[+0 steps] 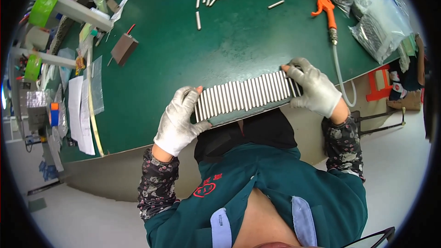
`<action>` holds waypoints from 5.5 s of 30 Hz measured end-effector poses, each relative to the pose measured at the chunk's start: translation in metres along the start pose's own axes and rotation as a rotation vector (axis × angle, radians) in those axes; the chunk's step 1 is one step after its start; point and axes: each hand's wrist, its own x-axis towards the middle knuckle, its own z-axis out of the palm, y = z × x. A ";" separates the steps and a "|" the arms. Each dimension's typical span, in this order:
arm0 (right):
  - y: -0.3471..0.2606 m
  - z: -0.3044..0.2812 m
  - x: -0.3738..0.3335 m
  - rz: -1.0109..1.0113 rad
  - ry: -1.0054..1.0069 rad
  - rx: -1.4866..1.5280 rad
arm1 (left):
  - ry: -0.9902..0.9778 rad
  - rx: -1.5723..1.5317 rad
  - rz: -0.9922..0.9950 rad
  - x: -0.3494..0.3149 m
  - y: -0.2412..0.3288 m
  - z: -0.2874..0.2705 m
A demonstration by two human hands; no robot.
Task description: The recorder is seen aligning small metal pins on a workbench, cleaning them with an air gun, and then packaging them into plastic bags.
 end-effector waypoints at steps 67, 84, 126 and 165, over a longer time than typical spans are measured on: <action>0.071 -0.059 0.007 0.717 0.723 0.045 | 0.431 0.036 0.071 -0.013 0.004 -0.006; 0.006 0.026 -0.120 0.063 -0.163 1.212 | -0.205 0.154 0.814 0.087 0.115 0.024; 0.018 0.076 -0.167 0.495 0.181 0.627 | -0.401 0.221 0.766 0.123 0.072 0.067; -0.005 0.075 -0.137 0.394 0.059 0.542 | -0.373 0.284 0.627 0.072 0.024 0.021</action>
